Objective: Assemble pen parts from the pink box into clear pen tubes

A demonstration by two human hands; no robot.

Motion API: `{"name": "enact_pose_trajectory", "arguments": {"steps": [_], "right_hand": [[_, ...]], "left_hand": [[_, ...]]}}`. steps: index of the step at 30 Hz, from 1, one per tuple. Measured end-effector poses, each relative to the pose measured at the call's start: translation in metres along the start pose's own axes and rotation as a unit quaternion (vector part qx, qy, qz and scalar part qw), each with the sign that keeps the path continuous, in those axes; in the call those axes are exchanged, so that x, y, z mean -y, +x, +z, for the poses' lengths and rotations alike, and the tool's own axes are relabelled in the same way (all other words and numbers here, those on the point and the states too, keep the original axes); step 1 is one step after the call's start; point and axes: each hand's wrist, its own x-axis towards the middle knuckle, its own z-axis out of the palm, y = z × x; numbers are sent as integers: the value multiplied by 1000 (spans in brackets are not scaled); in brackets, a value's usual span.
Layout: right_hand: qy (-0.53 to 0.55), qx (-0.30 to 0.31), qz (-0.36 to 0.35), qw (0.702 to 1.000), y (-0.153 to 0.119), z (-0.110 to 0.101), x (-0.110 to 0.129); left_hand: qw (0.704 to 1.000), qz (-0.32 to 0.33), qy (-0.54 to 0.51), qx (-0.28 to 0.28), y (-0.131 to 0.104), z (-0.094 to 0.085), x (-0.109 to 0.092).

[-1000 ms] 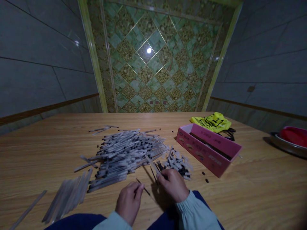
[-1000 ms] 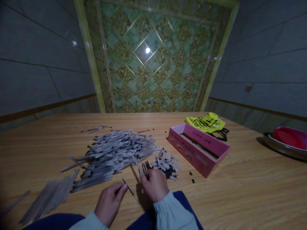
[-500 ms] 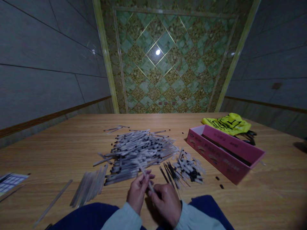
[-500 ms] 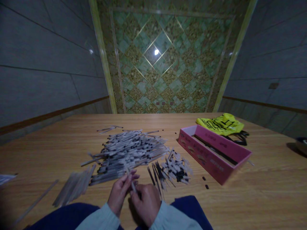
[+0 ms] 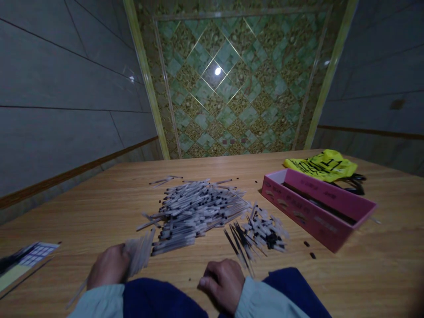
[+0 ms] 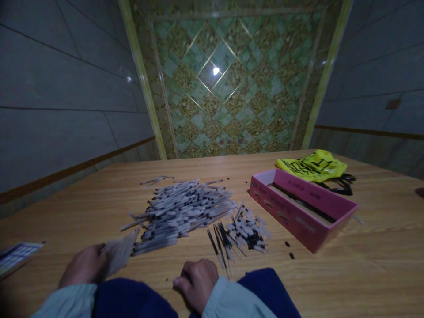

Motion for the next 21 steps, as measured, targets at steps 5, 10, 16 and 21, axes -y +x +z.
{"name": "enact_pose_trajectory", "arguments": {"steps": [5,10,16,21], "right_hand": [[4,2,-2,1000,-1,0,0],[47,-17,36,998,1,3,-2],[2,-120,105,987,11,-38,-23],[-104,-208,189,954,17,-83,-63]], "left_hand": [[999,9,45,12,-9,5,-8],[981,188,38,28,-29,5,-63],[964,250,62,60,-48,23,-101],[961,254,94,63,-49,30,-102]]}}
